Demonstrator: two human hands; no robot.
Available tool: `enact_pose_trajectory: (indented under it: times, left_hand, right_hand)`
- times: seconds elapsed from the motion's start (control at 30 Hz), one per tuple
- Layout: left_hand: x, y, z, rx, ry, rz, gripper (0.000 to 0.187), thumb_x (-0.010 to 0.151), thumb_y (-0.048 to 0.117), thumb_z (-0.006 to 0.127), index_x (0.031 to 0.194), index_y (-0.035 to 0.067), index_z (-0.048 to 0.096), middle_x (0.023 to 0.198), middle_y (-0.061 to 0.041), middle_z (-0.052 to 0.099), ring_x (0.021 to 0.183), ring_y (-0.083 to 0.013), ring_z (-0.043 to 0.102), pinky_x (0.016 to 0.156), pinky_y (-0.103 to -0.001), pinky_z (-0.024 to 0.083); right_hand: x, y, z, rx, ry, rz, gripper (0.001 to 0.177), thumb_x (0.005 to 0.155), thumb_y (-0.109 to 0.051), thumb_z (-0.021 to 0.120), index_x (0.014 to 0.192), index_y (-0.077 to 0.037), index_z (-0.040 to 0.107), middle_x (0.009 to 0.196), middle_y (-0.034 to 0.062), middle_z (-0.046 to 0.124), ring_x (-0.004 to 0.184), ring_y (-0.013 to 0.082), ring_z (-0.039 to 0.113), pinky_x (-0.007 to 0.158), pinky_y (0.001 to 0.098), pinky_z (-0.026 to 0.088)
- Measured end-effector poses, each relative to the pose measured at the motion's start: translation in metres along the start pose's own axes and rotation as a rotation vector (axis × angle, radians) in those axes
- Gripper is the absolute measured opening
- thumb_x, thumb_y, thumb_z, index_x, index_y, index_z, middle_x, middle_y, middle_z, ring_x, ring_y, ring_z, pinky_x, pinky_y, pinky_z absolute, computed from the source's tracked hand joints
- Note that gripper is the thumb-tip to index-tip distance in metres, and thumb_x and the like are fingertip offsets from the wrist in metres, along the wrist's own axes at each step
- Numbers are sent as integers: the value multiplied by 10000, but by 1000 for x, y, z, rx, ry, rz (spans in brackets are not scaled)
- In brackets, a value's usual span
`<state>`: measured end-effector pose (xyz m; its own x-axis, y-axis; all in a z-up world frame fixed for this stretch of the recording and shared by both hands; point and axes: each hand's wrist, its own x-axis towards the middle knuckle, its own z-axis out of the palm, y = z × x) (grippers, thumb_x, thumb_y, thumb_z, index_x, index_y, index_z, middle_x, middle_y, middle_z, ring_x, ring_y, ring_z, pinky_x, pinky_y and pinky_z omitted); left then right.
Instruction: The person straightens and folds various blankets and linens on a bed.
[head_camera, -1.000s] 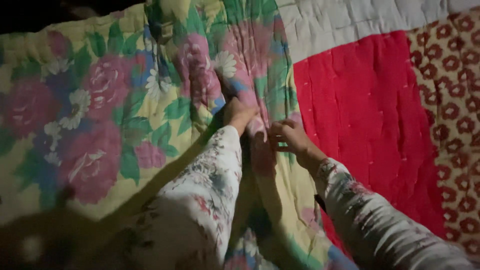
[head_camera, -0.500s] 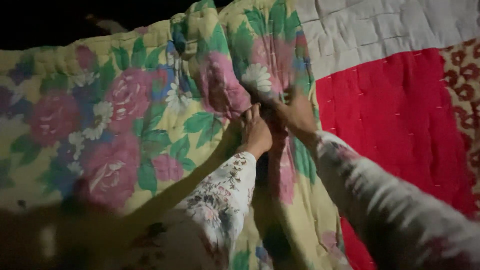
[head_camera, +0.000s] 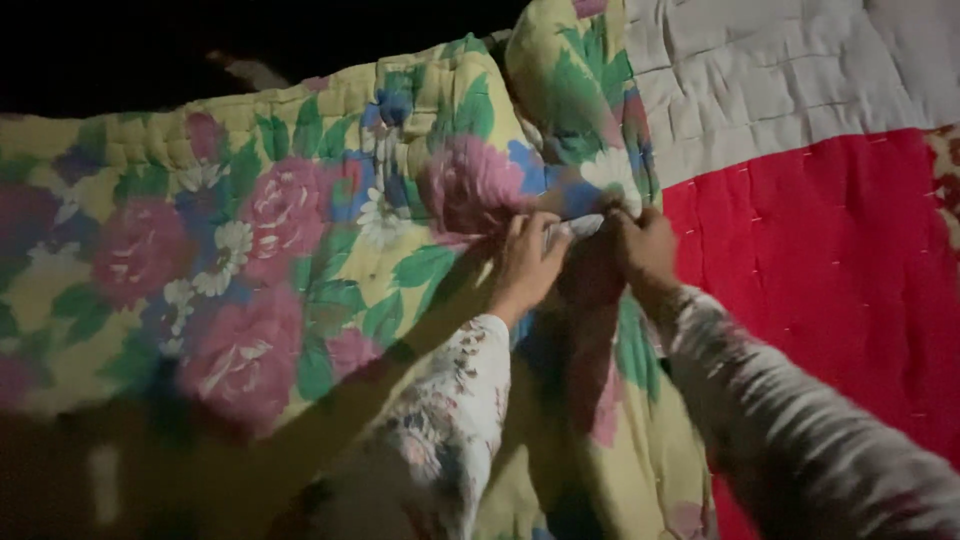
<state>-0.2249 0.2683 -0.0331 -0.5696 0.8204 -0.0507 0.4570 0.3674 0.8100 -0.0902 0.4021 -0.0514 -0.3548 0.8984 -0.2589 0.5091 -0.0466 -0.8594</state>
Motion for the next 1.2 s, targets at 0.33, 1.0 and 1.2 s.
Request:
enact_pose_trajectory:
  times: [0.33,1.0,1.2]
  left_hand:
    - [82,10,1,13,313,110,256,1052,291,618,1032,35,615,958,-182,708,929,-403,674,849,-511,492]
    - [135,14,49,414,-78,-223,355,952,185,551,1260,11,530,1156,-330,652,1042,-502,662,901,-598,500]
    - [145,61,44,205,330,261,420,905,40,544,1318,-13,490,1275,-346,558,1168,-534,562,961,-566,479]
  right_hand:
    - [37,67,28,521,-218,426,354,941,-290,649,1182,-34,692,1051,90,724,912,192,660,802,363,514]
    - [23,48,18,513,-365,341,450,906,-322,660,1203,8,731,1137,97,739,1040,202,652,887,340,502]
    - [3,-19,-4,853,-322,610,433,909,-331,693,1274,-103,646,1111,71,702,945,210,668,816,342,575]
